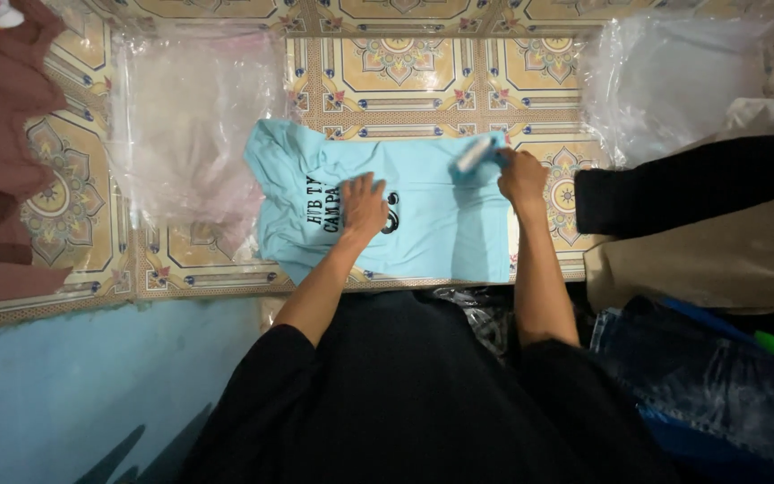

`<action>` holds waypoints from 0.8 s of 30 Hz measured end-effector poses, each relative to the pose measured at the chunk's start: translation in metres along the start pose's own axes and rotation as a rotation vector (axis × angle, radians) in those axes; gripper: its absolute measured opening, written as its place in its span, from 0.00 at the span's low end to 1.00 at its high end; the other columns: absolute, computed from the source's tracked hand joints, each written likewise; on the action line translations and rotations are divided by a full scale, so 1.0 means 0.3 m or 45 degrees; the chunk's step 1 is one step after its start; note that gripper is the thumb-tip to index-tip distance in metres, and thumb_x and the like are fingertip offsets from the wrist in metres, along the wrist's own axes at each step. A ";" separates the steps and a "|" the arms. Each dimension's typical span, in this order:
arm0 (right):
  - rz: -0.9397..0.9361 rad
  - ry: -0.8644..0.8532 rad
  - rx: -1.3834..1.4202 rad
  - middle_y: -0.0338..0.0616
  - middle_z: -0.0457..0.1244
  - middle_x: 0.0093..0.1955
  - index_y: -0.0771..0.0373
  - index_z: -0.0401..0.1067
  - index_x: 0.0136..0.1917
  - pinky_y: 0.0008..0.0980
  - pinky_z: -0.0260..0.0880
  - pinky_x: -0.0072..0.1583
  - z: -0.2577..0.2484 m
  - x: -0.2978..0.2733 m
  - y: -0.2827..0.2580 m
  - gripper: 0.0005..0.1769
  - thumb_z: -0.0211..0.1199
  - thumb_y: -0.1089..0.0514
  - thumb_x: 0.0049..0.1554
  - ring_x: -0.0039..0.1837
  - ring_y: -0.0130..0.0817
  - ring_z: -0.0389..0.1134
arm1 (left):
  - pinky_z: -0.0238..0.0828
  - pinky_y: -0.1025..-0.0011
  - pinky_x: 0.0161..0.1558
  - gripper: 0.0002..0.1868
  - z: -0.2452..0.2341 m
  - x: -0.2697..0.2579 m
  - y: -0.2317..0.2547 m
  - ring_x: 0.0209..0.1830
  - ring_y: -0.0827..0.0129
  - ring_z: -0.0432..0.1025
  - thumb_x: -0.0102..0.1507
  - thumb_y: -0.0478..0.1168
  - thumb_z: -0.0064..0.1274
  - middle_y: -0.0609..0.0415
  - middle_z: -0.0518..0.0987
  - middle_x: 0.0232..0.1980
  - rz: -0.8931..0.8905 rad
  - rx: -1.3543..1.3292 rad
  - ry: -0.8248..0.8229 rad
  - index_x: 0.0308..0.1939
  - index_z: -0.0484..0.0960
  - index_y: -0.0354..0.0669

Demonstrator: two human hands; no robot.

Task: Folding a t-shirt, cleaning it with a lint roller, and packaging it in a plastic bag.

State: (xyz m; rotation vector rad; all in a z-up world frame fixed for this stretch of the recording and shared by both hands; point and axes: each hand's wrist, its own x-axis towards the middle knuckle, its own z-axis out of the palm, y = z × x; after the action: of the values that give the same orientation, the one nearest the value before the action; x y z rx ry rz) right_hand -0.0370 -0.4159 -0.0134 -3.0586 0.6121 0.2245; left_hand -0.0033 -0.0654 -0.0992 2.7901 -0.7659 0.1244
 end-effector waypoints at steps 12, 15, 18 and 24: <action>-0.227 -0.080 0.407 0.47 0.66 0.55 0.33 0.70 0.69 0.69 0.68 0.60 -0.093 -0.090 -0.312 0.27 0.60 0.61 0.62 0.60 0.53 0.70 | 0.52 0.42 0.64 0.28 -0.033 -0.048 -0.056 0.68 0.48 0.62 0.61 0.46 0.59 0.42 0.67 0.70 -0.038 -0.037 -0.040 0.66 0.77 0.49; -0.143 -0.225 0.216 0.51 0.68 0.53 0.39 0.72 0.68 0.62 0.74 0.53 -0.034 -0.058 -0.237 0.24 0.63 0.55 0.60 0.55 0.57 0.73 | 0.53 0.46 0.63 0.26 -0.073 -0.044 -0.060 0.67 0.50 0.63 0.63 0.45 0.57 0.43 0.67 0.68 -0.088 -0.037 -0.091 0.66 0.76 0.48; -0.051 -0.326 0.225 0.54 0.69 0.52 0.40 0.74 0.68 0.59 0.77 0.50 -0.009 -0.047 -0.232 0.26 0.65 0.53 0.56 0.52 0.61 0.74 | 0.52 0.48 0.63 0.26 -0.068 -0.041 -0.079 0.68 0.51 0.61 0.63 0.45 0.58 0.43 0.68 0.66 -0.119 0.012 -0.076 0.64 0.76 0.46; -0.115 -0.086 0.639 0.70 0.65 0.57 0.59 0.66 0.74 0.65 0.74 0.57 -0.194 -0.155 -0.438 0.25 0.56 0.61 0.64 0.57 0.72 0.70 | 0.49 0.43 0.66 0.28 -0.158 -0.034 -0.059 0.74 0.42 0.54 0.63 0.46 0.57 0.38 0.61 0.72 -0.266 0.005 -0.198 0.67 0.74 0.47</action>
State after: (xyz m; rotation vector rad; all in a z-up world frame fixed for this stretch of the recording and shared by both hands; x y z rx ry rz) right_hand -0.0211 -0.2792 0.0489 -2.5751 0.4424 0.1443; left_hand -0.0038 -0.0334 -0.0586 2.8880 -0.5014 -0.1299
